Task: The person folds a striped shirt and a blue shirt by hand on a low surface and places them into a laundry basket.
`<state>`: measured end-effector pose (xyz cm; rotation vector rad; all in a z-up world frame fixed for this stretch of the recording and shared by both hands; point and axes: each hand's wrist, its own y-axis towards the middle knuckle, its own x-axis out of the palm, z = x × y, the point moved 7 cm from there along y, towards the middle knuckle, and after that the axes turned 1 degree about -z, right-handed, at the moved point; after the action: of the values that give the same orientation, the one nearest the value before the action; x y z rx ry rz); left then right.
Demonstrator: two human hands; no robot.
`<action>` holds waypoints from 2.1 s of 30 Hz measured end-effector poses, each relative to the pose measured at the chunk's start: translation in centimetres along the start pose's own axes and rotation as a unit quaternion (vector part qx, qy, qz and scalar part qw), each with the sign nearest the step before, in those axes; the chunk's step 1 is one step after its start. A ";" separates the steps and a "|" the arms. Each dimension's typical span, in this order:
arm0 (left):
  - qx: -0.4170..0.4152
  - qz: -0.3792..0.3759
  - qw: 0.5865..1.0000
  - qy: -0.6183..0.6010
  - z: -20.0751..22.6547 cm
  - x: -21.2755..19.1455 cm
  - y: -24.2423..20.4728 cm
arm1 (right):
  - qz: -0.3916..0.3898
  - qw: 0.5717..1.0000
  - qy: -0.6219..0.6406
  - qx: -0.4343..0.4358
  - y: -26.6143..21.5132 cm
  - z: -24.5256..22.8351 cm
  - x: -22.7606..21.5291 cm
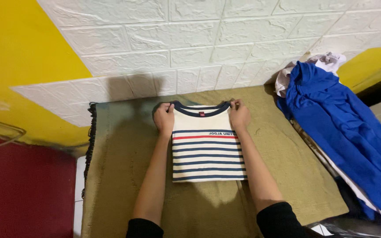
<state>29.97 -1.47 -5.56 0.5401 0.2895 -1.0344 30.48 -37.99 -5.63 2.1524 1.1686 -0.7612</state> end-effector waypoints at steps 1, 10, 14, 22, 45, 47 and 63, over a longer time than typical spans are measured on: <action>0.001 0.000 1.000 -0.003 -0.7 0.5 0.2 | -0.002 1.000 0.014 0.008 0.0 0.7 0.2; -0.174 -0.187 0.925 -0.281 -6.5 6.4 2.6 | -0.088 0.929 0.358 0.020 2.9 6.0 3.6; -0.115 -0.112 0.950 -0.267 -4.9 4.3 2.6 | -0.080 0.899 0.418 0.103 3.7 7.3 4.6; -0.124 -0.088 0.983 -0.107 -2.0 1.1 2.1 | -0.133 0.920 0.341 0.140 3.9 7.1 4.1; -0.019 -0.152 0.987 0.038 -2.8 -0.3 -3.0 | -0.277 0.928 0.205 0.139 -5.0 5.7 -2.8; -0.052 -0.226 0.972 0.036 -2.1 -1.0 -4.7 | -0.293 0.927 0.192 0.133 -5.8 6.4 -2.9; -0.155 -0.425 0.891 -0.034 1.6 -9.5 -18.4 | -0.390 0.882 0.234 0.122 -14.8 8.0 -9.4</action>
<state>9.27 -2.64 -5.04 0.0561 0.6491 -1.8091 11.77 -41.94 -7.49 2.0944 2.3888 -0.7424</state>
